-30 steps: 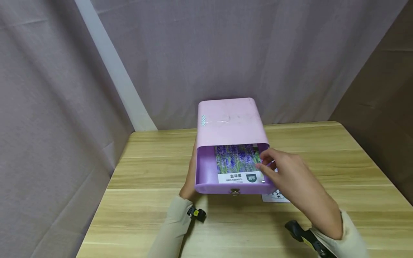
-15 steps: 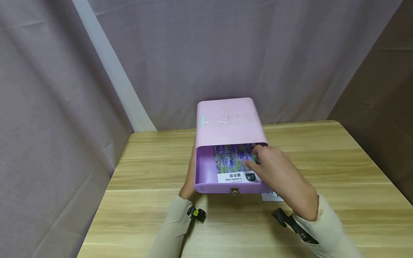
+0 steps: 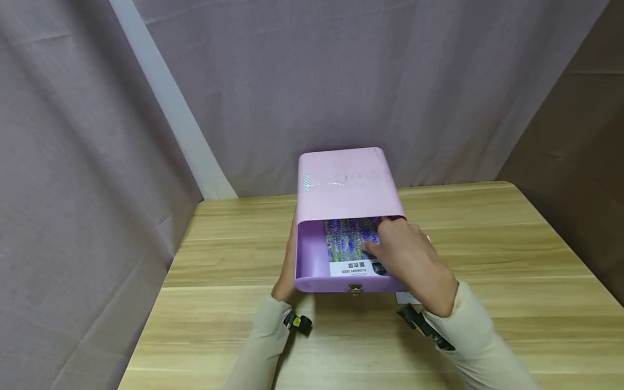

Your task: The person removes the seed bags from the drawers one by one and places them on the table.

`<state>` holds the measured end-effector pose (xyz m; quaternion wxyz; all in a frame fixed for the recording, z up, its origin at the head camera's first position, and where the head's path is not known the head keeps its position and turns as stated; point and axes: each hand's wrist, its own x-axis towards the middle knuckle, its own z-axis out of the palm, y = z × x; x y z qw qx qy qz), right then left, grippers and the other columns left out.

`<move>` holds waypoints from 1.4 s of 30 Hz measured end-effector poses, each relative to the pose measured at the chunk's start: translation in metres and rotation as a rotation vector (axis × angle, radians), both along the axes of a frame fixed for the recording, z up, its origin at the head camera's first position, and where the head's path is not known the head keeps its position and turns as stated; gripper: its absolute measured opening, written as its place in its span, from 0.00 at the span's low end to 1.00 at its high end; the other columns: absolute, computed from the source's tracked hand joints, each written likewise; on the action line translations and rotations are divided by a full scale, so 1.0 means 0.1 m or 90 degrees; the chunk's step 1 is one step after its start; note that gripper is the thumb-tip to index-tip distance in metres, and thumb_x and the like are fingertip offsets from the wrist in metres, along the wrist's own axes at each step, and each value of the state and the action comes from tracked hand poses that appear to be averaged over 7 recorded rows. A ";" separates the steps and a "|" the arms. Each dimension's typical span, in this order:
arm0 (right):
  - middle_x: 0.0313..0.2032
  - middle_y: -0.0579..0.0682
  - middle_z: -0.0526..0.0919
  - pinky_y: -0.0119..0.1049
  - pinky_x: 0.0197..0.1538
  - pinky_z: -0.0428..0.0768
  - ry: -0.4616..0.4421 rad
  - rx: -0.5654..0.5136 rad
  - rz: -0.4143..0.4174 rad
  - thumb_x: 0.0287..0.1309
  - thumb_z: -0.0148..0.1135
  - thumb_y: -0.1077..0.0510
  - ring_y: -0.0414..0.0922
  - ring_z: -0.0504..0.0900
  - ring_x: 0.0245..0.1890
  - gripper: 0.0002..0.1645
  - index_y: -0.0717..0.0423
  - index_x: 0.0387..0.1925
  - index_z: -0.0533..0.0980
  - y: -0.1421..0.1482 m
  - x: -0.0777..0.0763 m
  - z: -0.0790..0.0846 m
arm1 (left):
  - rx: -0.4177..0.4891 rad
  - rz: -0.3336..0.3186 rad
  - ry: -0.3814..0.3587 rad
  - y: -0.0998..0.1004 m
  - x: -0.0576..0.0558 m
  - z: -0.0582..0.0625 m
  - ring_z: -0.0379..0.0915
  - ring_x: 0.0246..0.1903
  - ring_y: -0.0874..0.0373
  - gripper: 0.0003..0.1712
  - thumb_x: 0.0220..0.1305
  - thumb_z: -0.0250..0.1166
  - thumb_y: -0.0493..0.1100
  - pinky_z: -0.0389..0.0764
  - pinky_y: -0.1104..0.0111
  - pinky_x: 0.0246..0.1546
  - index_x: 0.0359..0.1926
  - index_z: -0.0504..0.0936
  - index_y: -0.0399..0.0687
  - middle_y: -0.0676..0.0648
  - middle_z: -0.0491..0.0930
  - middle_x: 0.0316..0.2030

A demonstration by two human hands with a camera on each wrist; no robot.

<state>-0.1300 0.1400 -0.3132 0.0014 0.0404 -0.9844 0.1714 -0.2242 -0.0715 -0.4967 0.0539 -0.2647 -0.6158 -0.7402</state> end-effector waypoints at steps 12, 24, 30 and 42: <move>0.30 0.62 0.82 0.52 0.24 0.79 -0.020 0.086 -0.026 0.64 0.73 0.40 0.55 0.76 0.25 0.30 0.61 0.23 0.79 -0.09 0.04 -0.01 | 0.008 -0.009 -0.021 0.01 0.01 0.00 0.58 0.77 0.50 0.40 0.84 0.50 0.46 0.67 0.46 0.73 0.85 0.42 0.76 0.59 0.51 0.83; 0.18 0.48 0.69 0.40 0.20 0.72 -0.041 0.123 -0.006 0.63 0.75 0.40 0.48 0.71 0.21 0.35 0.52 0.12 0.68 -0.16 0.05 0.02 | 0.010 -0.012 -0.013 -0.03 0.03 0.00 0.51 0.80 0.52 0.41 0.84 0.51 0.46 0.58 0.47 0.78 0.85 0.42 0.75 0.59 0.50 0.84; 0.19 0.49 0.70 0.42 0.20 0.74 -0.043 0.126 -0.010 0.62 0.76 0.41 0.48 0.72 0.22 0.33 0.52 0.13 0.70 -0.19 0.04 0.02 | 0.015 -0.008 -0.017 -0.04 0.04 0.00 0.51 0.80 0.52 0.41 0.83 0.52 0.47 0.58 0.47 0.78 0.85 0.42 0.76 0.58 0.50 0.83; 0.32 0.59 0.83 0.49 0.26 0.78 -0.082 0.108 -0.051 0.59 0.76 0.36 0.52 0.77 0.27 0.30 0.55 0.23 0.77 -0.10 -0.03 0.02 | 0.003 0.005 -0.003 0.00 -0.02 0.00 0.52 0.80 0.53 0.38 0.85 0.46 0.44 0.58 0.49 0.78 0.85 0.43 0.74 0.58 0.52 0.83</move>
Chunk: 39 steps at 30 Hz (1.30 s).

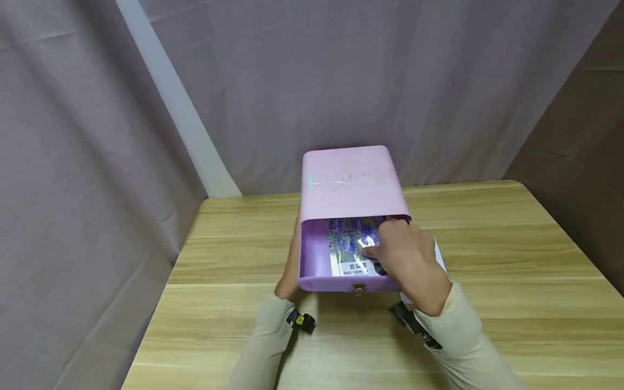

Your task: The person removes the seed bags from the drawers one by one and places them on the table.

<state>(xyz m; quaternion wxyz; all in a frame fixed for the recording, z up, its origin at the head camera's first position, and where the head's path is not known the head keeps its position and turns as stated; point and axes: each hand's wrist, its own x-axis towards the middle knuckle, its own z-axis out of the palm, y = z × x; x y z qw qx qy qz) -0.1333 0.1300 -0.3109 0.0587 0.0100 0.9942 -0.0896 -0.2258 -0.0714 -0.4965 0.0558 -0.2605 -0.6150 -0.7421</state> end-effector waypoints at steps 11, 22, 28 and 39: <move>0.32 0.62 0.84 0.51 0.25 0.77 0.046 -0.025 -0.014 0.57 0.77 0.36 0.54 0.77 0.25 0.32 0.62 0.30 0.79 0.05 0.03 -0.05 | -0.022 0.003 0.018 0.04 0.01 0.00 0.55 0.78 0.49 0.40 0.83 0.48 0.45 0.61 0.46 0.76 0.86 0.42 0.73 0.55 0.54 0.82; 0.26 0.54 0.75 0.41 0.24 0.66 0.065 -0.121 0.018 0.67 0.71 0.45 0.51 0.72 0.25 0.22 0.63 0.38 0.81 0.20 0.07 -0.03 | -0.016 0.001 -0.018 0.06 0.02 0.03 0.58 0.77 0.50 0.34 0.87 0.41 0.51 0.64 0.48 0.76 0.85 0.43 0.77 0.58 0.53 0.82; 0.21 0.50 0.73 0.40 0.26 0.66 0.074 -0.192 0.037 0.75 0.62 0.52 0.48 0.71 0.23 0.18 0.55 0.27 0.76 0.30 0.05 -0.03 | -0.001 -0.017 -0.017 0.07 -0.02 0.03 0.60 0.76 0.48 0.35 0.87 0.43 0.51 0.67 0.47 0.73 0.85 0.43 0.77 0.57 0.54 0.82; 0.27 0.50 0.79 0.39 0.31 0.68 0.046 -0.236 0.046 0.76 0.60 0.52 0.47 0.73 0.27 0.15 0.58 0.35 0.82 0.37 -0.03 -0.03 | 0.014 -0.032 -0.010 0.04 -0.02 0.00 0.61 0.75 0.46 0.41 0.84 0.51 0.45 0.70 0.45 0.71 0.85 0.42 0.75 0.58 0.52 0.83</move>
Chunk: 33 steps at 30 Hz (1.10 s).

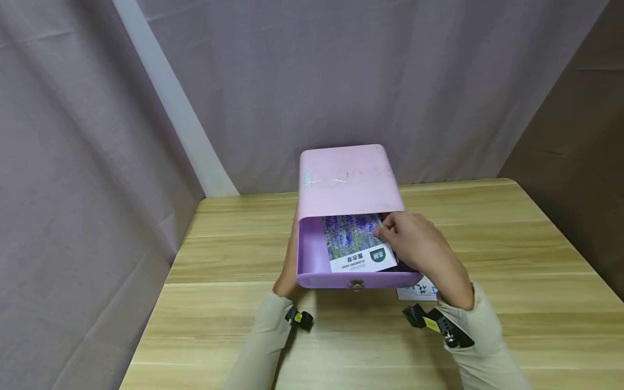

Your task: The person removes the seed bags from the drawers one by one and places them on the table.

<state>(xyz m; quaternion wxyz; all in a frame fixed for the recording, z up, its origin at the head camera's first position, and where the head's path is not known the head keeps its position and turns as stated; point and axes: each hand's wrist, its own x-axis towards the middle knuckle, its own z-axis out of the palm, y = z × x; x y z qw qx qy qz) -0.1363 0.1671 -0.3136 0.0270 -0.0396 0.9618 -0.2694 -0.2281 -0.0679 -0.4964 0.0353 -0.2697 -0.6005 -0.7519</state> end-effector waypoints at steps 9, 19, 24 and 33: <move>0.23 0.47 0.70 0.39 0.30 0.65 -0.016 -0.068 0.029 0.78 0.59 0.54 0.45 0.67 0.25 0.17 0.58 0.30 0.77 0.05 -0.01 -0.01 | -0.004 0.001 -0.005 -0.03 0.01 -0.01 0.67 0.71 0.44 0.46 0.81 0.56 0.42 0.77 0.45 0.64 0.85 0.42 0.76 0.55 0.56 0.81; 0.27 0.51 0.74 0.38 0.29 0.66 -0.037 -0.109 0.042 0.79 0.56 0.55 0.45 0.69 0.27 0.18 0.65 0.38 0.80 0.09 -0.02 -0.01 | -0.004 0.011 -0.003 -0.05 0.00 -0.02 0.61 0.76 0.49 0.40 0.84 0.49 0.44 0.70 0.45 0.71 0.85 0.43 0.76 0.58 0.53 0.83; 0.29 0.51 0.77 0.38 0.29 0.68 -0.035 -0.134 0.039 0.79 0.54 0.55 0.45 0.70 0.26 0.20 0.70 0.46 0.82 0.12 -0.02 -0.01 | -0.009 0.015 -0.004 -0.08 0.01 -0.01 0.58 0.77 0.49 0.39 0.85 0.48 0.44 0.67 0.46 0.73 0.85 0.43 0.76 0.59 0.51 0.83; 0.20 0.44 0.67 0.33 0.21 0.65 -0.086 -0.196 0.000 0.81 0.51 0.52 0.40 0.66 0.19 0.24 0.72 0.55 0.79 0.14 0.02 0.02 | -0.026 0.023 0.019 -0.10 0.00 0.00 0.53 0.79 0.49 0.38 0.85 0.44 0.46 0.64 0.44 0.74 0.86 0.41 0.75 0.58 0.48 0.84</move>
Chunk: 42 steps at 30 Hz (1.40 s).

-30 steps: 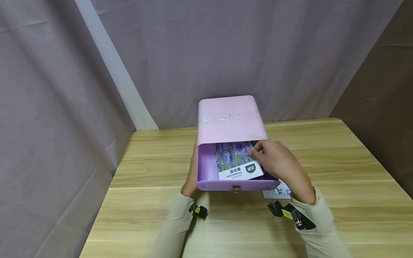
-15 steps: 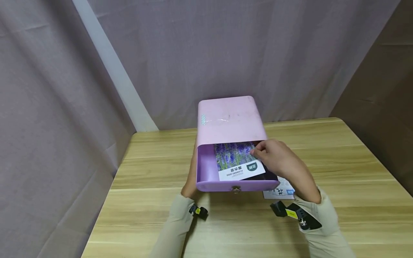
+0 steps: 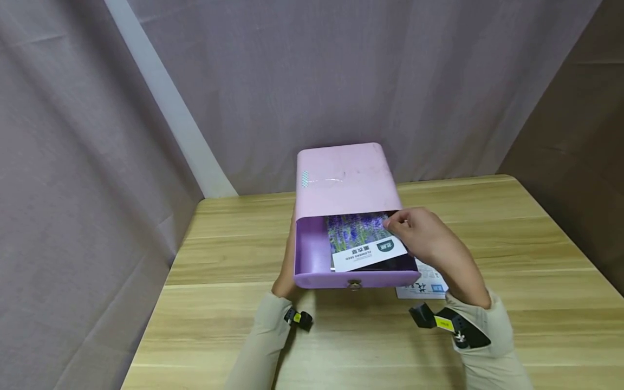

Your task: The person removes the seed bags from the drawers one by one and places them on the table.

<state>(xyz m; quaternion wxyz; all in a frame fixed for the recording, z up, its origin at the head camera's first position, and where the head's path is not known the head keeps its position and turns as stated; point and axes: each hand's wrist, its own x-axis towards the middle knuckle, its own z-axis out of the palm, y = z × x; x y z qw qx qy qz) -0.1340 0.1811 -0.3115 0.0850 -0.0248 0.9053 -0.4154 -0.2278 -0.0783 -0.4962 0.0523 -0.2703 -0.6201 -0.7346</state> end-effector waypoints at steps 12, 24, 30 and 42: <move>0.41 0.55 0.84 0.32 0.33 0.82 -0.045 -0.095 -0.008 0.83 0.47 0.53 0.38 0.81 0.32 0.29 0.76 0.64 0.72 0.06 0.03 -0.01 | -0.013 0.020 0.007 0.01 -0.01 0.02 0.50 0.80 0.51 0.33 0.87 0.36 0.48 0.57 0.47 0.77 0.86 0.42 0.72 0.57 0.48 0.84; 0.32 0.48 0.86 0.29 0.20 0.69 -0.050 -0.138 -0.021 0.84 0.46 0.52 0.35 0.70 0.18 0.30 0.75 0.69 0.69 0.17 0.05 -0.01 | -0.007 0.003 0.016 0.01 -0.03 0.02 0.55 0.78 0.49 0.37 0.86 0.42 0.48 0.64 0.45 0.74 0.86 0.40 0.73 0.56 0.51 0.83; 0.30 0.48 0.86 0.30 0.18 0.68 -0.053 -0.164 -0.014 0.84 0.47 0.53 0.35 0.65 0.14 0.29 0.74 0.69 0.69 0.26 0.08 -0.01 | 0.008 -0.004 -0.015 0.01 -0.03 0.03 0.67 0.70 0.45 0.37 0.85 0.46 0.50 0.75 0.46 0.64 0.85 0.42 0.77 0.53 0.58 0.80; 0.31 0.52 0.88 0.31 0.15 0.68 -0.065 -0.164 0.026 0.83 0.48 0.51 0.38 0.67 0.13 0.30 0.74 0.69 0.68 0.31 0.21 -0.04 | 0.049 -0.039 -0.046 0.02 0.02 0.09 0.77 0.57 0.41 0.46 0.76 0.59 0.62 0.86 0.46 0.51 0.85 0.44 0.77 0.41 0.69 0.70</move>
